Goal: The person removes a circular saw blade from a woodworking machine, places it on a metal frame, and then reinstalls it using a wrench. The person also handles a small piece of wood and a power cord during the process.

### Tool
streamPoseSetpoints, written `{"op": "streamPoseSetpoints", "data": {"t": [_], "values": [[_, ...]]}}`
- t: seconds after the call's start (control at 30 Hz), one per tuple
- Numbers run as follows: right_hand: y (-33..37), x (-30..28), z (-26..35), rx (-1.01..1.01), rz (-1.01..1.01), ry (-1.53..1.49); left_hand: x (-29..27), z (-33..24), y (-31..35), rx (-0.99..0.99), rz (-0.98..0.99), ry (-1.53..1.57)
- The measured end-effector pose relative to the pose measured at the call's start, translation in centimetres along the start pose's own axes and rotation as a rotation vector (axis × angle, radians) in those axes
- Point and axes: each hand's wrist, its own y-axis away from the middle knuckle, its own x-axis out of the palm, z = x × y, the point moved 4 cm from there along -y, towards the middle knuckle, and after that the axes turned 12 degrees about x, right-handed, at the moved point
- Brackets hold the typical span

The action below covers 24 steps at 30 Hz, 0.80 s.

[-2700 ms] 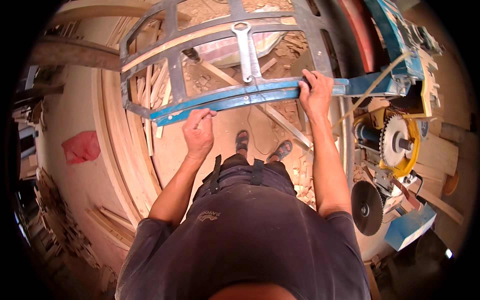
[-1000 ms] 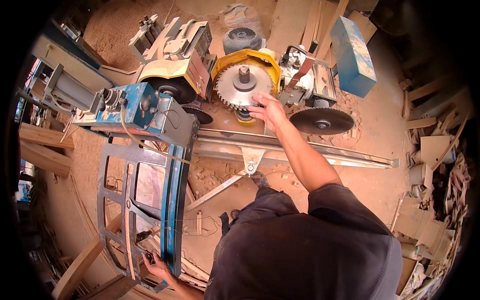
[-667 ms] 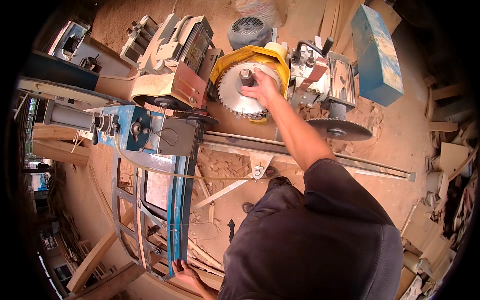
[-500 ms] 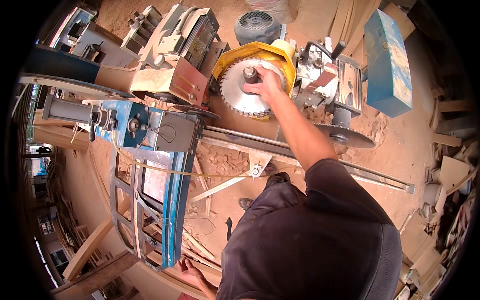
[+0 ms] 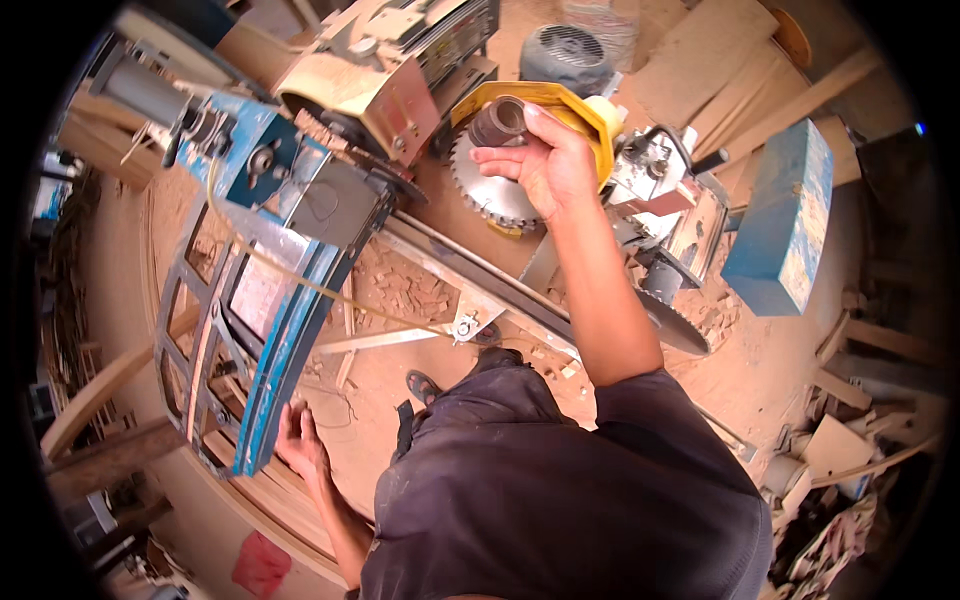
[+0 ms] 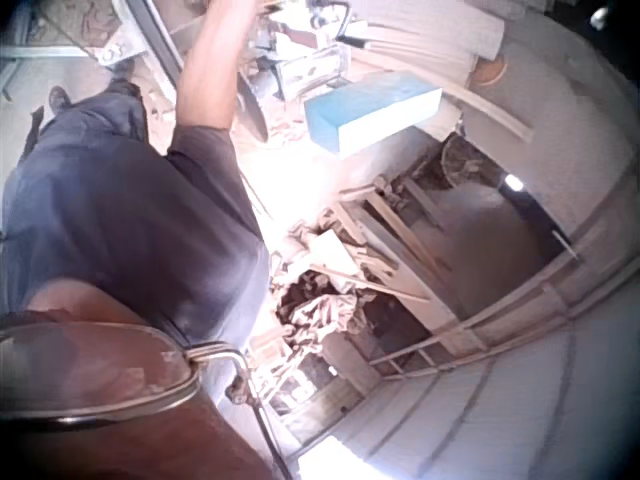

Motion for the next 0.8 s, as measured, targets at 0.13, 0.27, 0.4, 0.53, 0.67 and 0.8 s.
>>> {"op": "streamPoseSetpoints", "data": {"t": [0.13,0.27,0.4,0.53,0.67,0.8], "values": [[4.3,2.3,-6.7,0.216,0.192,0.013,7.2,-7.7,-3.8,0.225,0.313,-0.028],[7.4,8.1,-15.7,0.428,0.275,0.061,8.1,-12.8,-3.9,0.478,0.405,0.124],[9.6,12.1,-22.1,0.570,0.293,0.165,5.3,-12.8,-4.2,0.551,0.474,0.232],[10.1,17.3,-27.2,0.626,0.298,0.194,0.5,-8.6,-4.9,0.494,0.446,0.227],[10.8,23.5,-34.3,0.619,0.338,0.356,-6.0,-4.1,-5.8,0.493,0.352,0.093],[12.1,29.8,-42.3,0.665,0.369,0.440,-12.9,1.3,-7.0,0.399,0.249,-0.047]]}}
